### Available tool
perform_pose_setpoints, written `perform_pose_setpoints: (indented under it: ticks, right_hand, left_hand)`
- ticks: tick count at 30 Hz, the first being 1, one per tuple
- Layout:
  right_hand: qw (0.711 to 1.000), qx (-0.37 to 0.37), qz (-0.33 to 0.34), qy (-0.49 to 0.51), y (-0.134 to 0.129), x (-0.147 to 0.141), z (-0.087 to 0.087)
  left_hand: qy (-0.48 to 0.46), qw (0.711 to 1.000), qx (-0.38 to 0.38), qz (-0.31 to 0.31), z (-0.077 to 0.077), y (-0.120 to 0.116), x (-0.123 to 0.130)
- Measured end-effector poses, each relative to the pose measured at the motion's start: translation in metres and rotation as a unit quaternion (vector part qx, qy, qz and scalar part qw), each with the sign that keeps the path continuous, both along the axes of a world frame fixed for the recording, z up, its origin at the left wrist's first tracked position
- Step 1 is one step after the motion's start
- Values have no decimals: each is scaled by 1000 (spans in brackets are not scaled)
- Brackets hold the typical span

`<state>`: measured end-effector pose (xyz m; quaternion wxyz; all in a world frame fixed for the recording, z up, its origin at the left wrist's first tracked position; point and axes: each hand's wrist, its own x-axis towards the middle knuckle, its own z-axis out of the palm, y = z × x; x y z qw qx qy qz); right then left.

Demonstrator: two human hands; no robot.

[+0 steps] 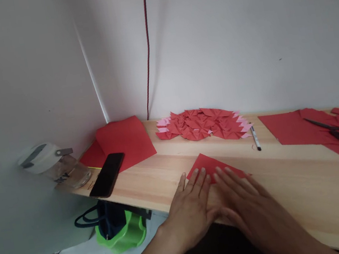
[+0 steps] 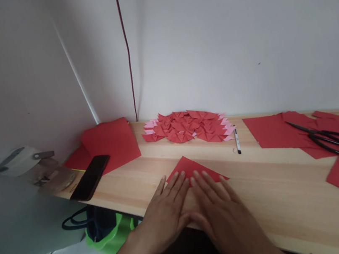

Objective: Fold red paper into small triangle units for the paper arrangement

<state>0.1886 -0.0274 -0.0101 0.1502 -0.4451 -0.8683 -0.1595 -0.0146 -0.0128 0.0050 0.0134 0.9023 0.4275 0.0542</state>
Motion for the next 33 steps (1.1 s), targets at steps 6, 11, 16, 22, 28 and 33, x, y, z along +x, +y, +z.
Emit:
perform_pose_setpoints:
  ticks: [6,11,16,22,28,33]
  right_hand:
    - [1000,-8,-5,0,-2,-1,-8]
    - [1000,15,-5,1,0,38,-11]
    - [999,33,22,19,-6,56,-9]
    - [994,36,76,66,-22,61,-16]
    - [979,-98,47,172,-32,65,-26]
    - [842,-362,-52,397,3,60,15]
  left_hand:
    - [-4,1000,6,0,-1,0,0]
    - [-14,1000,-7,2,1,1,0]
    - [-27,1000,-3,-9,4,-7,-1]
    - [-98,988,105,-60,-12,-34,-24]
    - [-214,965,119,-92,-6,-34,-42]
    - [-260,938,186,-133,29,-1,-38]
